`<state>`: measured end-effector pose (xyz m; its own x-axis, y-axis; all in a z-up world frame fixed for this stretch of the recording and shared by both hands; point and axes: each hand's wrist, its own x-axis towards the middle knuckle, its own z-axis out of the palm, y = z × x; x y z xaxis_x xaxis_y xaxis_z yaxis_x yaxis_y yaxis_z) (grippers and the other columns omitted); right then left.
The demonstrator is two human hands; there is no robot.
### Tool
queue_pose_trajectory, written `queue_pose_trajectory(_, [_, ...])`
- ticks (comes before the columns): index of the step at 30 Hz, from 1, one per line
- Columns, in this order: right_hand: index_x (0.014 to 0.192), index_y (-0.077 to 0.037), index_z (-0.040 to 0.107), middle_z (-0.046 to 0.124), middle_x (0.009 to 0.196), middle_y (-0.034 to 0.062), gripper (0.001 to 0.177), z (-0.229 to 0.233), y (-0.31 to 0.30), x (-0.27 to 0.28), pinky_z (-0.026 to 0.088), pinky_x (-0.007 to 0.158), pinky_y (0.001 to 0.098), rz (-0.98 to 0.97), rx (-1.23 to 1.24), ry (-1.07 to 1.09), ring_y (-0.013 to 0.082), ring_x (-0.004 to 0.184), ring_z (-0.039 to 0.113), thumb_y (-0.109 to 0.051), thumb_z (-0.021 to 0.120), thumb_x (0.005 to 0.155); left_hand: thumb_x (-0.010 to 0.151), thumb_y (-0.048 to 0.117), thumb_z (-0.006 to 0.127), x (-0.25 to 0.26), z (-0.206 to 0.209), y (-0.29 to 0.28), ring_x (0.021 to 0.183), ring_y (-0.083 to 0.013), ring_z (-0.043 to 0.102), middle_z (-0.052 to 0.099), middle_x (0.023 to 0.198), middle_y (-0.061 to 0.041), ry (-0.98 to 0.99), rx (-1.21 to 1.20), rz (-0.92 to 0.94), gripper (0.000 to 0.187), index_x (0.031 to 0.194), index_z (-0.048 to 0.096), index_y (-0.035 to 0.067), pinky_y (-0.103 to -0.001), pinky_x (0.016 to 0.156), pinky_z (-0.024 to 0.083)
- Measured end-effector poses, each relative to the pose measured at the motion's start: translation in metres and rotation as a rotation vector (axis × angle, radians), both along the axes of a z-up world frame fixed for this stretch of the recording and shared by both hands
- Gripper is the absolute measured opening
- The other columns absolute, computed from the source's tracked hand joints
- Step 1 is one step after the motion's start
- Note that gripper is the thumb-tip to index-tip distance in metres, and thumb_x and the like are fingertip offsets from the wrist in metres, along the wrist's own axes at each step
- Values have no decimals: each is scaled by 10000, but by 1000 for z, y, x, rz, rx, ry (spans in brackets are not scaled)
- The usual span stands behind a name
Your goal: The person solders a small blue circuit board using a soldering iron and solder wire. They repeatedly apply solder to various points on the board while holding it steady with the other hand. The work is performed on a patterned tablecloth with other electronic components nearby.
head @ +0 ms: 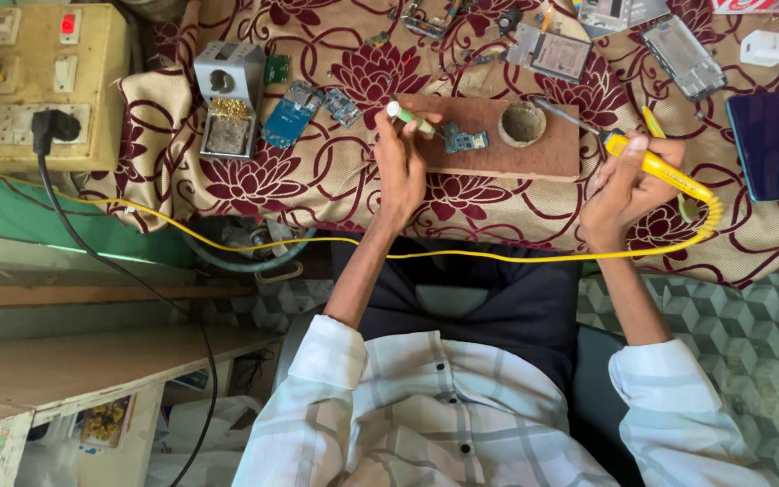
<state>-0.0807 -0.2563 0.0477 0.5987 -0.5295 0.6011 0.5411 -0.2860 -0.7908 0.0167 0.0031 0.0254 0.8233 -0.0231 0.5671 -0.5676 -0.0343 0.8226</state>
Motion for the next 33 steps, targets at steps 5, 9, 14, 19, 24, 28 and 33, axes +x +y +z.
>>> queue_pose_trajectory(5, [1095, -8, 464, 524, 779, 76, 240, -13, -11, 0, 358, 497, 239, 5, -14, -3, 94, 534, 456, -195, 568, 1204, 1074, -53, 356, 5, -3, -4, 872, -205, 720, 748, 1158, -140, 13, 2, 21, 184, 1238, 404, 17, -336, 765, 594])
queue_pose_trajectory(9, [1116, -3, 458, 506, 729, 74, 241, -18, -10, -10, 357, 527, 244, -39, -76, -45, 109, 539, 465, -203, 558, 1205, 1031, -64, 352, 22, -4, -20, 821, -188, 736, 758, 1157, -135, 34, 65, 3, 182, 1173, 419, 29, -289, 643, 568])
queue_pose_trajectory(14, [1109, -22, 424, 521, 803, 96, 272, -18, -7, -24, 398, 523, 228, -34, -69, -42, 110, 545, 474, -256, 519, 1208, 1045, -51, 352, 23, -1, -26, 636, -170, 680, 778, 1107, -135, 90, 127, -41, 174, 1179, 443, 13, -271, 469, 476])
queue_pose_trajectory(19, [1169, -3, 438, 532, 817, 111, 309, -27, -2, -29, 413, 558, 231, -64, -2, -60, 137, 582, 486, -303, 487, 1225, 1074, -22, 374, 9, 4, -14, 727, -210, 655, 773, 1085, -173, 57, -3, -92, 194, 1255, 444, -17, -337, 617, 514])
queue_pose_trajectory(24, [1283, -6, 411, 548, 792, 96, 396, -37, 5, -30, 409, 567, 216, -70, -75, -61, 153, 570, 554, -379, 489, 1177, 1135, -18, 315, 9, 11, -6, 1014, -235, 739, 760, 1140, -155, -18, -83, -75, 159, 1244, 423, 24, -373, 894, 601])
queue_pose_trajectory(28, [1309, -6, 403, 536, 799, 100, 457, -44, 0, -25, 449, 586, 235, -20, -54, -72, 152, 585, 560, -424, 519, 1165, 1004, -84, 292, 10, 14, -19, 1000, -227, 760, 758, 1171, -144, 16, -23, -93, 276, 1206, 430, 42, -362, 817, 603])
queue_pose_trajectory(33, [1307, -10, 399, 583, 843, 126, 463, -51, -8, -28, 439, 572, 227, -23, -93, -77, 161, 614, 587, -434, 512, 1161, 982, -122, 373, 8, 14, -36, 946, -251, 771, 762, 1122, -155, 70, 51, -82, 281, 1229, 420, 3, -365, 784, 613])
